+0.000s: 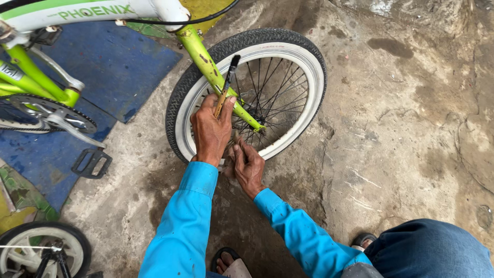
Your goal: The person holds a brush and applies lubricant from a small container onto the front wheel hub and spokes of a bicycle. They then wipe the hub area with a cloth and continue brushing lubricant along the spokes.
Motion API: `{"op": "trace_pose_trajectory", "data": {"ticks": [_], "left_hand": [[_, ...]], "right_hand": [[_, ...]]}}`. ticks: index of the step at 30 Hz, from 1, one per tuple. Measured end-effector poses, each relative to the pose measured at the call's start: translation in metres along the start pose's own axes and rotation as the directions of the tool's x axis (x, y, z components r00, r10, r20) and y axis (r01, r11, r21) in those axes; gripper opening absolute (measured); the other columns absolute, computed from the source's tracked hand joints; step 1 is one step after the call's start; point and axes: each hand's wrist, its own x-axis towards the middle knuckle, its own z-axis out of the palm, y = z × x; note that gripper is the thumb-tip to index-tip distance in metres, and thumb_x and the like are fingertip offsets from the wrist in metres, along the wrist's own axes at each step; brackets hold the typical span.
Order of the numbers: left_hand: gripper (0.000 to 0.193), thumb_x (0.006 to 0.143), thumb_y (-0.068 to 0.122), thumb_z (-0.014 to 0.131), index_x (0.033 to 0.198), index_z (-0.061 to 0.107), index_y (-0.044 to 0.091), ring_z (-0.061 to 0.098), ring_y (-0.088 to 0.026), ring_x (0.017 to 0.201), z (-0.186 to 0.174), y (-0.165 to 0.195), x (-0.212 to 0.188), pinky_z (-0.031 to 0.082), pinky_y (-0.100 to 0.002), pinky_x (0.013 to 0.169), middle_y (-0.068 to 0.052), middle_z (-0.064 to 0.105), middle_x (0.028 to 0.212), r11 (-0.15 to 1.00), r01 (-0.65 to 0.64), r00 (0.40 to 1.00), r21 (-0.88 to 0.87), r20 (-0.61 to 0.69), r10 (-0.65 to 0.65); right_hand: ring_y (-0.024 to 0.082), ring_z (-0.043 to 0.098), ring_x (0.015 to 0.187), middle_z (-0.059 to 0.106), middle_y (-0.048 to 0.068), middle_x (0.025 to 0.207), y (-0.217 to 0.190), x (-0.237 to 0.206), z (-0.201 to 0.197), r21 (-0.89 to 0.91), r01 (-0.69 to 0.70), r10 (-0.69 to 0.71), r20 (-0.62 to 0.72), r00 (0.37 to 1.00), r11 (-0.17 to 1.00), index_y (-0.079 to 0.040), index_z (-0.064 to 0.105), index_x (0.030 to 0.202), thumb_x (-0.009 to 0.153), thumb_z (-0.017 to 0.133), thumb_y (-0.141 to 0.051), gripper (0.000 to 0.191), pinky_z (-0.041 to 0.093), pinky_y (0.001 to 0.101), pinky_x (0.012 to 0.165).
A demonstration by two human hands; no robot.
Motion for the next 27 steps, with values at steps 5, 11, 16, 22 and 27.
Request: {"op": "trace_pose_trajectory", "data": {"ticks": [5, 11, 16, 22, 27], "left_hand": [[0.029, 0.099, 0.031, 0.075, 0.106, 0.076, 0.003, 0.062, -0.015, 0.056, -0.048, 0.015, -0.016, 0.049, -0.036, 0.053, -0.011, 0.068, 0.067, 0.991, 0.108, 0.994, 0.082, -0.042, -0.105], [0.029, 0.1, 0.029, 0.076, 0.11, 0.075, 0.002, 0.061, -0.014, 0.059, -0.099, 0.024, -0.024, 0.047, -0.035, 0.054, -0.011, 0.069, 0.067, 0.979, 0.153, 0.979, 0.136, -0.154, -0.131], [0.04, 0.095, 0.028, 0.079, 0.119, 0.071, -0.002, 0.067, -0.022, 0.059, -0.132, 0.009, -0.025, 0.052, -0.038, 0.058, -0.016, 0.075, 0.071, 0.936, 0.315, 0.933, 0.159, -0.236, -0.273], [0.044, 0.093, 0.026, 0.083, 0.123, 0.072, -0.005, 0.076, -0.029, 0.077, -0.15, -0.026, -0.023, 0.06, -0.043, 0.075, -0.027, 0.075, 0.088, 0.942, 0.212, 0.972, 0.259, -0.152, -0.176], [0.032, 0.094, 0.02, 0.077, 0.117, 0.076, -0.002, 0.077, -0.025, 0.076, -0.157, -0.046, -0.025, 0.059, -0.04, 0.069, -0.022, 0.077, 0.087, 0.954, 0.26, 0.957, 0.146, -0.172, -0.235]], "right_hand": [[0.029, 0.07, 0.07, 0.07, 0.019, 0.081, -0.02, -0.003, 0.001, -0.059, 0.027, -0.021, 0.101, 0.995, 0.998, -0.002, 0.067, 0.132, 0.099, 0.062, -0.01, 0.034, 0.056, 0.0434, 0.065], [0.037, 0.072, 0.079, 0.07, 0.024, 0.091, -0.045, -0.027, 0.034, -0.038, 0.246, -0.221, 0.318, 0.922, 0.969, -0.002, 0.071, 0.115, 0.098, 0.061, -0.006, 0.02, 0.059, 0.0464, 0.073], [0.037, 0.076, 0.084, 0.072, 0.023, 0.094, -0.053, -0.028, 0.042, 0.056, -0.021, 0.018, 0.054, 0.998, 0.998, 0.003, 0.069, 0.117, 0.101, 0.057, -0.014, 0.026, 0.061, 0.0449, 0.073], [0.043, 0.069, 0.096, 0.067, 0.029, 0.105, -0.061, -0.023, 0.057, -0.1, 0.011, -0.011, 0.002, 1.0, 0.995, 0.01, 0.062, 0.127, 0.101, 0.051, -0.011, 0.035, 0.054, 0.0485, 0.082], [0.041, 0.069, 0.085, 0.067, 0.026, 0.092, -0.07, -0.02, 0.071, -0.198, -0.087, 0.113, 0.124, 0.986, 0.976, 0.007, 0.064, 0.115, 0.105, 0.046, -0.01, 0.027, 0.053, 0.0475, 0.075]]}}
